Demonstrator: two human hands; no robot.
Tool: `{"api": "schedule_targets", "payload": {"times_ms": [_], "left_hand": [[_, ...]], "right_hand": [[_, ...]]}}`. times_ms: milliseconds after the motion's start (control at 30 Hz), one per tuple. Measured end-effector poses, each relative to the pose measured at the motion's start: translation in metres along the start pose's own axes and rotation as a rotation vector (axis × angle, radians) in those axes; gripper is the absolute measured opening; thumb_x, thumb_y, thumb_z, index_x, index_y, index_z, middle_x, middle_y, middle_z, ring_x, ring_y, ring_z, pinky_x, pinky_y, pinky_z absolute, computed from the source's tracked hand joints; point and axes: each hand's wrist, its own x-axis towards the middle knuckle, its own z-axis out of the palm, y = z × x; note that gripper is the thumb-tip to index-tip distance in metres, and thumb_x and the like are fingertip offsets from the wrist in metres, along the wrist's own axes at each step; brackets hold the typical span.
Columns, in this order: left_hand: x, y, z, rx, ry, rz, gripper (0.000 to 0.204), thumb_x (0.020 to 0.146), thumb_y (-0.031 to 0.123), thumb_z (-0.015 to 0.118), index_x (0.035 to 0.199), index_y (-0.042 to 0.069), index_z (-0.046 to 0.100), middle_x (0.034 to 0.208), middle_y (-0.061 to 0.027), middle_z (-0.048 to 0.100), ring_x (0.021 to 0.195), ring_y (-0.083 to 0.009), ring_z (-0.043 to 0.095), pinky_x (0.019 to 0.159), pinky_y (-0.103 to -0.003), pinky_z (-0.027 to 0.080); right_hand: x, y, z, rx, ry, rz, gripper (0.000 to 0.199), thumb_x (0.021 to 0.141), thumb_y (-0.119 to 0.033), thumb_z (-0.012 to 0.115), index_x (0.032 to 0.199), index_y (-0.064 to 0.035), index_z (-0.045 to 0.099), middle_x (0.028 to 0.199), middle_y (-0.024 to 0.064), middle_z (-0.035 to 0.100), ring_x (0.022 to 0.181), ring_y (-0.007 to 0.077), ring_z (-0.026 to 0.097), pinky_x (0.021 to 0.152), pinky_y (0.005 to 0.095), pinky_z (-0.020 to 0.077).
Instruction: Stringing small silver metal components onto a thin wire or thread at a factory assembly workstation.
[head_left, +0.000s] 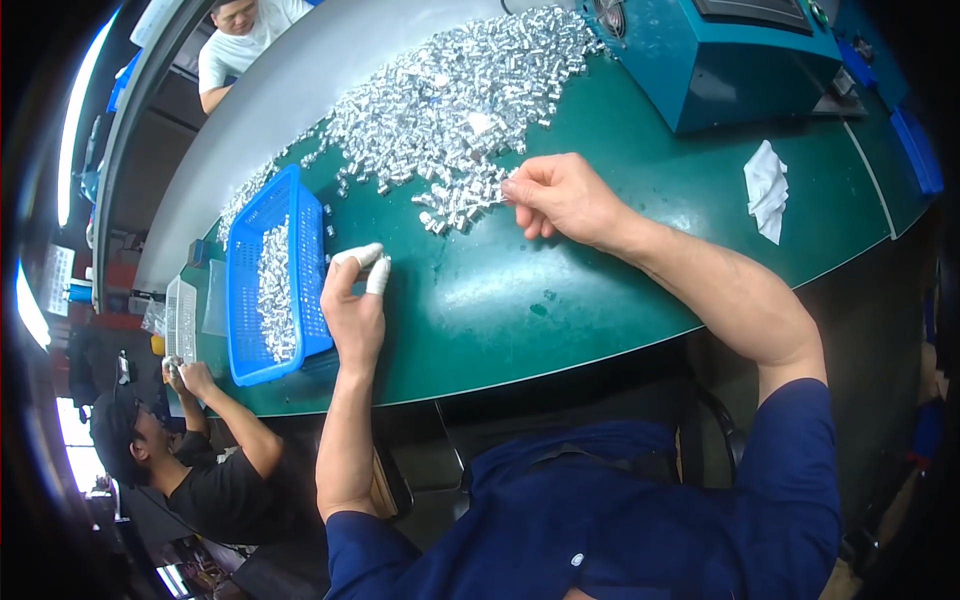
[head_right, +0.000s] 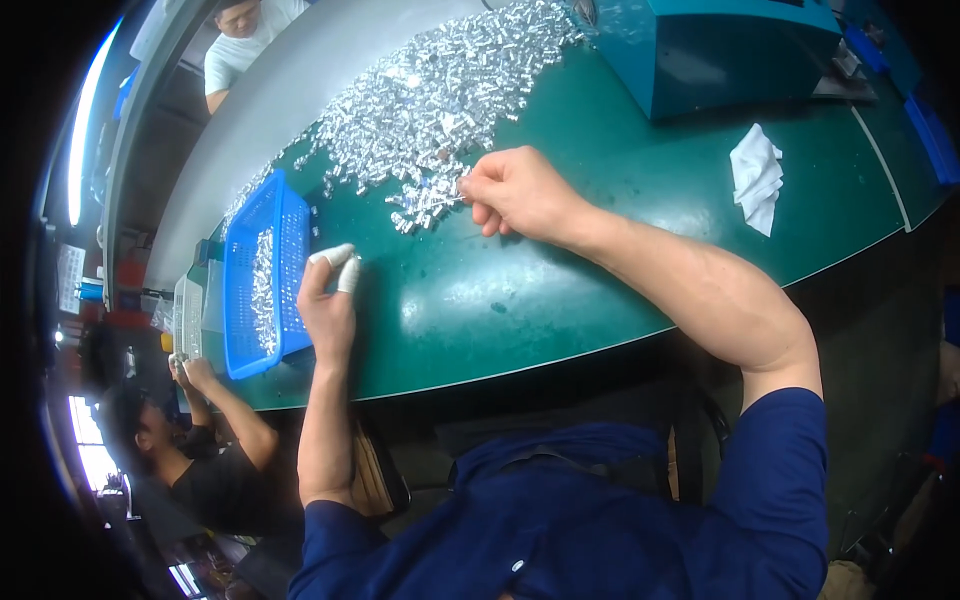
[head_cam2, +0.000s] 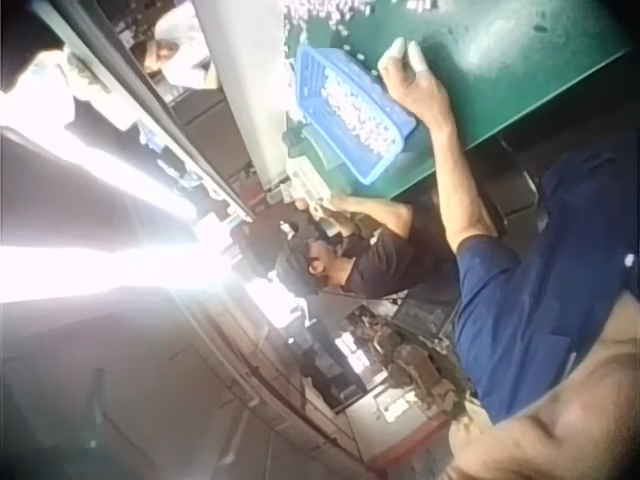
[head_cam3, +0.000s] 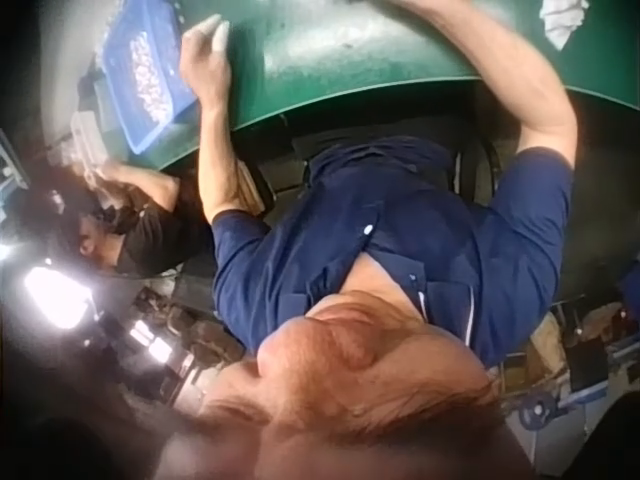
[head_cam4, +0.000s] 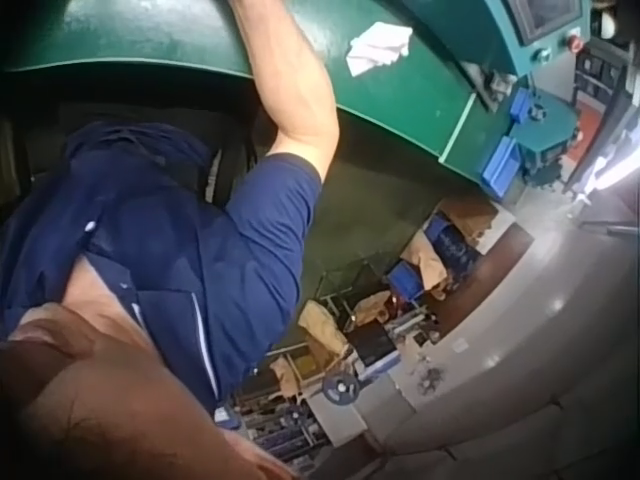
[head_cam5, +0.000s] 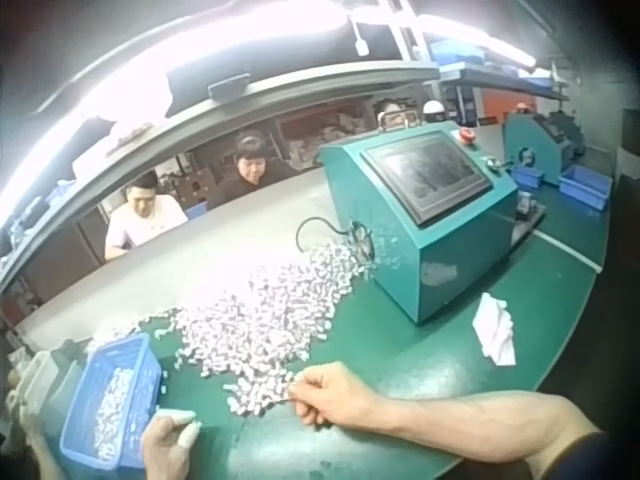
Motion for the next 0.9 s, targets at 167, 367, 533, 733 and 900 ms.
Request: {"api": "schedule_targets", "payload": {"times_ms": [167,367,533,733,900], "left_hand": [[-0.002,-0.003,0.005,-0.790,-0.084,-0.500,0.024,0.096,0.006,0.068,0.119,0.000,0.066,0.110,-0.0099,0.071,0.091,-0.0144,0.067,0.081,-0.026,0.054],[0.000,-0.001,0.018,-0.998,-0.170,-0.554,0.027,0.097,0.006,0.066,0.123,0.000,0.064,0.110,-0.0115,0.071,0.092,-0.0143,0.068,0.080,-0.023,0.054],[-0.003,0.005,0.022,-0.873,-0.209,-0.412,0.024,0.096,0.006,0.068,0.119,0.000,0.066,0.105,-0.0114,0.073,0.092,-0.0154,0.067,0.083,-0.028,0.054],[-0.005,0.004,0.023,-0.831,-0.230,-0.387,0.023,0.095,0.006,0.069,0.117,0.001,0.066,0.103,-0.0103,0.072,0.090,-0.0163,0.066,0.084,-0.029,0.051],[-0.005,0.004,0.021,-0.838,-0.231,-0.382,0.023,0.093,0.005,0.070,0.116,0.000,0.068,0.103,-0.0106,0.073,0.092,-0.0158,0.068,0.084,-0.029,0.054]], "right_hand": [[-0.010,-0.005,0.010,0.013,-0.007,-0.151,0.019,0.100,-0.018,0.064,0.096,0.0001,0.068,0.080,0.0051,0.068,0.072,0.0111,0.067,0.060,0.0239,0.0522],[-0.020,-0.014,0.019,-0.119,0.017,-0.469,0.012,0.094,-0.003,0.067,0.103,0.0022,0.073,0.086,0.0056,0.072,0.077,0.0120,0.066,0.066,0.0264,0.0525],[-0.018,-0.012,0.020,-0.293,0.097,-0.780,0.009,0.090,-0.003,0.072,0.098,0.0013,0.073,0.085,0.0089,0.072,0.073,0.0163,0.067,0.064,0.0275,0.0516],[-0.020,-0.009,0.024,-0.344,0.051,-0.756,0.008,0.088,-0.002,0.073,0.096,0.0001,0.073,0.083,0.0098,0.071,0.072,0.0194,0.067,0.063,0.0291,0.0516],[-0.019,-0.011,0.023,-0.367,0.073,-0.786,0.008,0.088,-0.002,0.073,0.096,-0.0006,0.073,0.084,0.0099,0.071,0.073,0.0198,0.067,0.063,0.0296,0.0519]]}}
